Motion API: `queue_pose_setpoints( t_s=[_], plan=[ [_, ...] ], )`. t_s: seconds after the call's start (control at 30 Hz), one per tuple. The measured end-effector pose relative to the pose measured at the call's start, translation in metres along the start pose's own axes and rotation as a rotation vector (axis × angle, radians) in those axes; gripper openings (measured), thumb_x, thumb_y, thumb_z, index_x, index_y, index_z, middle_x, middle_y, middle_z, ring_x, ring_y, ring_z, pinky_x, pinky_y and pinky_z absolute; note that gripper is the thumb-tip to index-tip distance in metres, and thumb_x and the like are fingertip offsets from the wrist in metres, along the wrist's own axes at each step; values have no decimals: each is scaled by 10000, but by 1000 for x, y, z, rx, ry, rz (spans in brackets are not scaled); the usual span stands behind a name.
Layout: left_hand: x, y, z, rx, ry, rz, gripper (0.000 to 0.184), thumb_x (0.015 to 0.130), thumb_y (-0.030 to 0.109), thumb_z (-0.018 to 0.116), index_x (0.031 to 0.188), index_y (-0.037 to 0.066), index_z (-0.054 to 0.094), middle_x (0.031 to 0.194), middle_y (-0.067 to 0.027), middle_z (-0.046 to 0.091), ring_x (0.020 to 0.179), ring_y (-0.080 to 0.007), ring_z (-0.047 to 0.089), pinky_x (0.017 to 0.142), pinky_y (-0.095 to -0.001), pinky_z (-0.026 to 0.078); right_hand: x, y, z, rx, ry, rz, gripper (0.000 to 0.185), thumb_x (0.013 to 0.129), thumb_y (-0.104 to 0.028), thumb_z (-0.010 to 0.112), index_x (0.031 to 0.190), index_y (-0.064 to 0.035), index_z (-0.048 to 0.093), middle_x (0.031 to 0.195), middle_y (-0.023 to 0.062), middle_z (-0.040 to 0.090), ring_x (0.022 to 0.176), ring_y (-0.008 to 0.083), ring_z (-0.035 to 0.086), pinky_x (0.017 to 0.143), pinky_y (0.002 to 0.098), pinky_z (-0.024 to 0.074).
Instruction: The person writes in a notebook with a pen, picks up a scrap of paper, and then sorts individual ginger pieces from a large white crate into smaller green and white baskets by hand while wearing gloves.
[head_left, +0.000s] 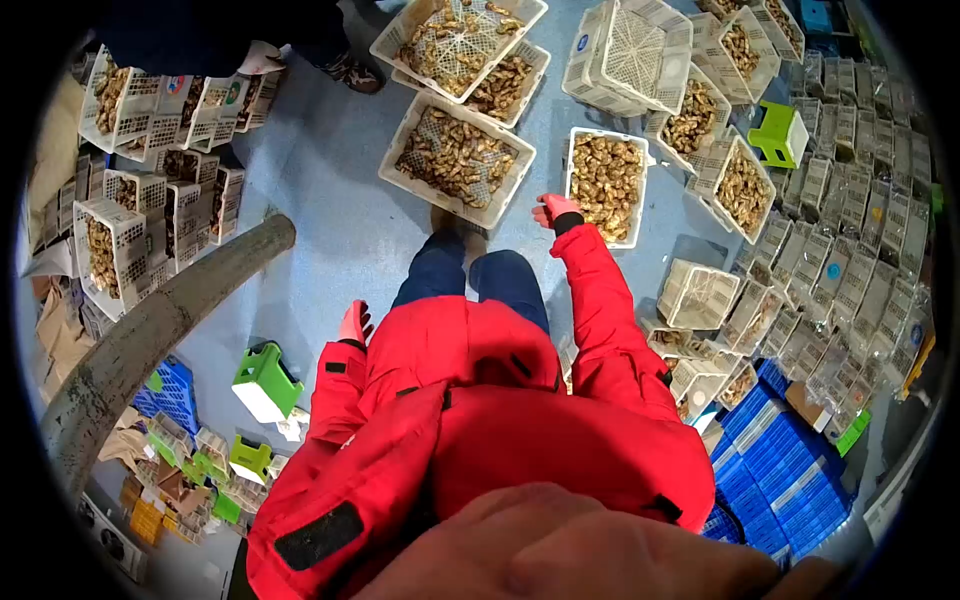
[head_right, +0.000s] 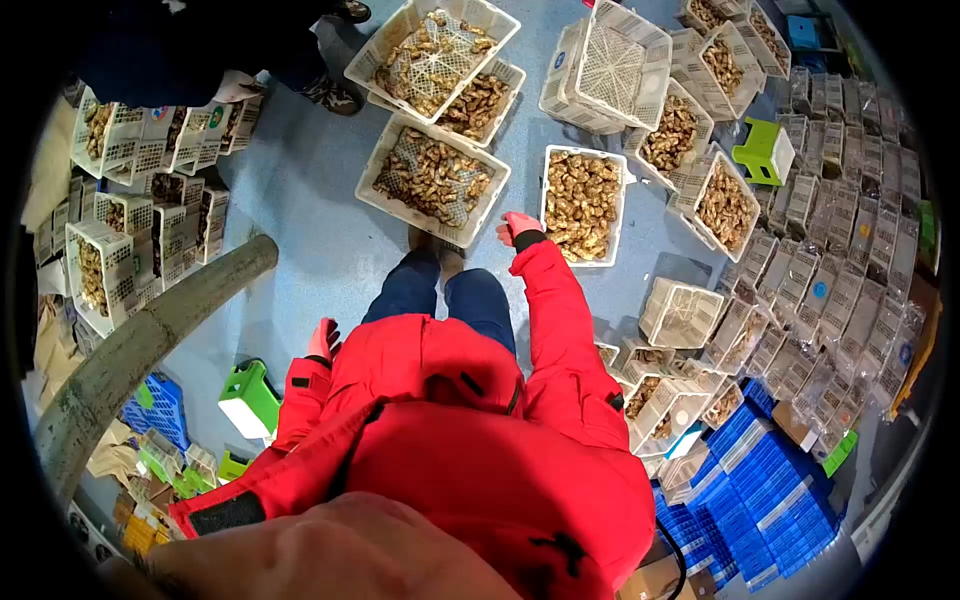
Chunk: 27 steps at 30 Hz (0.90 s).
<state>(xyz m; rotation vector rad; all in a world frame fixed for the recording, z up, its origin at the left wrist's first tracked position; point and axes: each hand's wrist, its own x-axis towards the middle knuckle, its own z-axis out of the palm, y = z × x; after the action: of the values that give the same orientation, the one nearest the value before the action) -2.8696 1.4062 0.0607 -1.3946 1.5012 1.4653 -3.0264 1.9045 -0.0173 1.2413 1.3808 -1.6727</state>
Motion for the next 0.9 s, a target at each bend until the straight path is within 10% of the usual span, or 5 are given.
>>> queue_pose_setpoints(
  t_s=[0.1,0.17,0.53,0.83,0.9],
  plan=[
    [-10,35,3,-84,0,81,444,778,455,533,1079,129,528,1157,-29,514,1079,-197,472,829,-376,401,-4,5,18,-249,-79,178,314,712,-287,594,946,-78,614,761,129,668,643,248,645,587,334,509],
    [-1,47,6,-116,40,56,475,772,472,547,1105,135,518,1179,-30,502,1084,-202,468,854,-377,389,10,14,38,-1653,-158,-490,304,772,-321,546,1008,-141,613,764,99,663,659,227,629,616,349,502],
    [-30,44,80,-123,158,135,734,758,563,567,1355,236,291,1379,36,303,1295,-231,230,981,-456,254,49,-59,82,-400,-355,-2,436,838,-422,439,955,-44,621,820,157,663,631,226,640,529,317,505],
    [-45,27,179,-69,131,15,607,796,489,569,1294,198,382,1319,16,377,1232,-198,324,918,-415,339,124,-70,-134,-1119,-53,-763,312,771,-352,499,880,-89,627,829,137,646,743,282,625,650,399,483],
    [-49,20,179,-83,172,78,594,797,488,566,1284,190,398,1296,25,402,1206,-160,344,905,-412,342,96,-101,-175,-1518,32,-465,255,760,-311,488,837,-116,633,918,139,636,855,327,601,732,424,467]
  ],
)
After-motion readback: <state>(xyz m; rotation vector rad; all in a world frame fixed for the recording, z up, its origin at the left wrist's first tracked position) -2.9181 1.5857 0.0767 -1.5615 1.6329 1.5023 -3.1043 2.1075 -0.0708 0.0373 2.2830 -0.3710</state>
